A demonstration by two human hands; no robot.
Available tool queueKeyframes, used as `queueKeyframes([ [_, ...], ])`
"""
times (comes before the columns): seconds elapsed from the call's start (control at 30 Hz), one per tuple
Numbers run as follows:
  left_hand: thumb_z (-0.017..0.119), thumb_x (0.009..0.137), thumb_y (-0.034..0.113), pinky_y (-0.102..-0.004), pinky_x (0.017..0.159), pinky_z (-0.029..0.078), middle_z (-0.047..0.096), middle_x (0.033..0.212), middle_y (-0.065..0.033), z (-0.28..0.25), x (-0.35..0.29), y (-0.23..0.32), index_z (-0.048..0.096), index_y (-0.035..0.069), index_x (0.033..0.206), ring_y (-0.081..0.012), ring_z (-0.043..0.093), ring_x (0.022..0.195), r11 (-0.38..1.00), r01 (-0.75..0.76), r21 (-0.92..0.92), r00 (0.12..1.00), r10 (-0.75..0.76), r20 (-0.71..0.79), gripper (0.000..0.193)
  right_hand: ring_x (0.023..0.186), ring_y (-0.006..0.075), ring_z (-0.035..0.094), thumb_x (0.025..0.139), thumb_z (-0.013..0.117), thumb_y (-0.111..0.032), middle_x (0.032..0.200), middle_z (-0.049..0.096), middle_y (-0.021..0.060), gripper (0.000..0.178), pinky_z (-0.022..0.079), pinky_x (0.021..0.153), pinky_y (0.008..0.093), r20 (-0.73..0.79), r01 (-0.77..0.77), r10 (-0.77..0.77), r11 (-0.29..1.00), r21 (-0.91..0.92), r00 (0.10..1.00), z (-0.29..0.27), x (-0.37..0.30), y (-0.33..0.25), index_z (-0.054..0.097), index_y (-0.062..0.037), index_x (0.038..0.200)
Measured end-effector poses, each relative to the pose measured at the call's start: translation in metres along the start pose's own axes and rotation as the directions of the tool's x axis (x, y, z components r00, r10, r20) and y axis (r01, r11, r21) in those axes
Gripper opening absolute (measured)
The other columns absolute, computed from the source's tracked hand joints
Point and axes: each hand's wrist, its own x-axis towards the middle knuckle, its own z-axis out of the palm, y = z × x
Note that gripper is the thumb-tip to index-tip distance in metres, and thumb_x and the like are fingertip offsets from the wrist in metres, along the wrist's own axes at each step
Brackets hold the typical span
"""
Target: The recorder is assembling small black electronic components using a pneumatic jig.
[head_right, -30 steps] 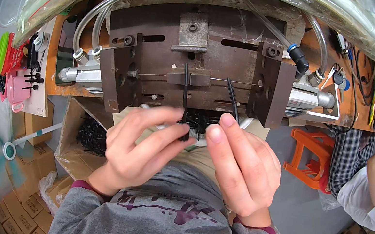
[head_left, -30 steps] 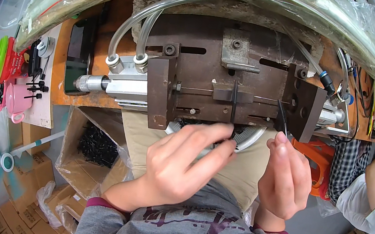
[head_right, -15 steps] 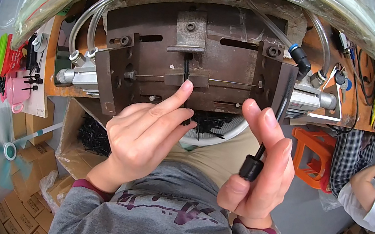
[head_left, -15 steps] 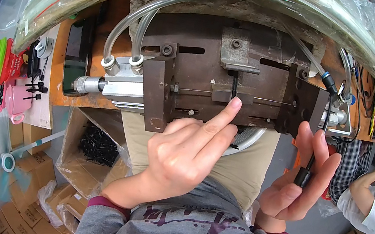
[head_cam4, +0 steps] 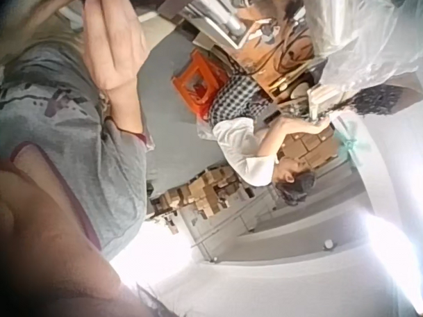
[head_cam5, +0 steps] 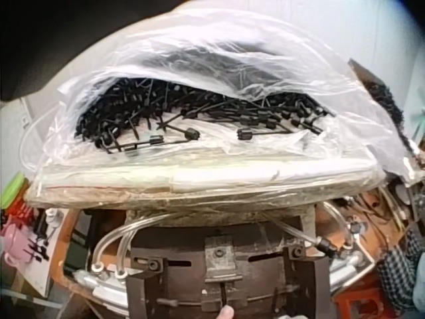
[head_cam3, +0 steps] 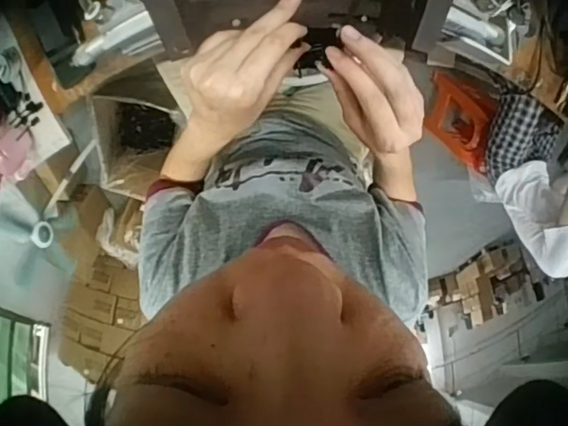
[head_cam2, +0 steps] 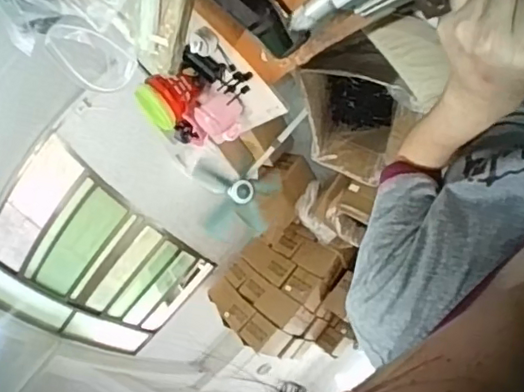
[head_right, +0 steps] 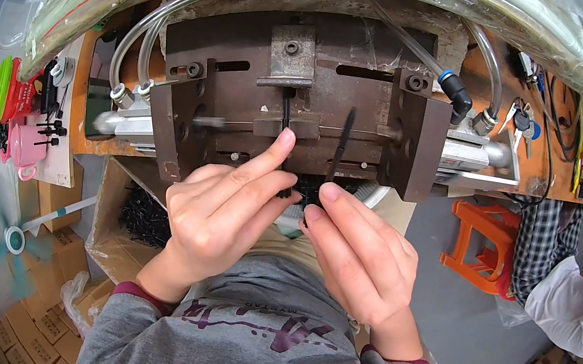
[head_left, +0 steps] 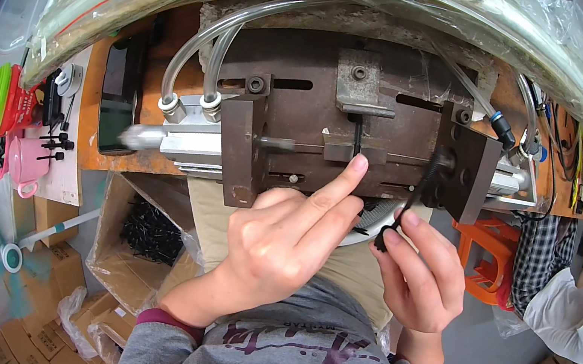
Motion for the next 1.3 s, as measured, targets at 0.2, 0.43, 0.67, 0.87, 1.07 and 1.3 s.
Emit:
queueKeyframes([
  [0.2,0.085,0.064,0.016,-0.0257,0.056,0.051,0.072,0.111,-0.0143,-0.024,-0.015,-0.002,0.073,0.003,0.089,-0.017,0.067,0.062,0.982,-0.022,-0.186,0.98,0.058,0.19,0.03,0.096,0.0301,0.071,0.069,0.074,0.002,0.116,0.068,0.0203,0.031,0.061,0.079,0.0342,0.11,0.014,-0.019,0.999,0.044,0.994,0.004,0.005,0.004,0.07,0.0062,0.099],
  [0.43,0.087,0.062,0.035,-0.025,0.057,0.05,0.074,0.101,-0.0079,-0.028,-0.024,-0.002,0.075,0.004,0.096,-0.016,0.067,0.066,0.986,0.018,-0.165,0.978,0.017,0.206,0.048,0.078,0.0216,0.07,0.074,0.064,-0.009,0.121,0.066,0.0232,0.028,0.056,0.07,0.0294,0.207,0.126,-0.103,0.987,-0.099,0.973,0.021,0.013,0.003,0.067,0.0054,0.098],
  [0.67,0.088,0.064,0.032,-0.0236,0.056,0.048,0.073,0.091,-0.0036,-0.027,-0.029,-0.003,0.075,0.005,0.093,-0.0137,0.066,0.063,0.974,-0.058,-0.221,0.988,0.087,0.127,0.042,0.06,0.0122,0.063,0.072,0.065,-0.007,0.124,0.065,0.024,0.024,0.05,0.061,0.0241,0.265,0.117,-0.06,0.972,-0.204,0.962,0.02,0.029,-0.006,0.066,0.0042,0.093],
  [0.87,0.084,0.071,0.028,-0.025,0.054,0.046,0.069,0.083,-0.0034,-0.013,-0.045,0.0,0.07,0.004,0.088,-0.0131,0.063,0.063,0.946,-0.098,-0.31,0.977,0.15,0.15,0.033,0.049,0.0071,0.054,0.069,0.064,-0.005,0.124,0.065,0.0239,0.023,0.043,0.052,0.0216,0.322,0.102,-0.018,0.964,-0.246,0.946,0.015,0.031,-0.011,0.067,0.004,0.091],
  [1.07,0.078,0.077,0.023,-0.0299,0.056,0.051,0.066,0.077,-0.003,0.011,-0.067,-0.007,0.066,0.006,0.079,-0.0187,0.065,0.063,0.95,-0.028,-0.312,0.958,0.114,0.262,0.021,0.05,0.0134,0.052,0.073,0.072,0.0,0.124,0.068,0.0141,0.019,0.043,0.05,0.0267,0.325,0.039,0.052,0.963,-0.267,0.944,0.014,0.035,-0.02,0.068,-0.0003,0.091],
  [1.3,0.074,0.076,0.018,-0.0355,0.07,0.052,0.061,0.082,-0.0051,0.07,-0.124,-0.031,0.062,0.007,0.086,-0.0241,0.062,0.081,0.986,0.061,-0.155,0.894,0.015,0.447,0.019,0.06,0.0181,0.059,0.067,0.078,-0.003,0.124,0.068,0.0122,0.026,0.046,0.055,0.0291,0.232,0.01,-0.014,1.0,0.019,0.973,0.009,0.02,-0.007,0.069,-0.003,0.091],
])
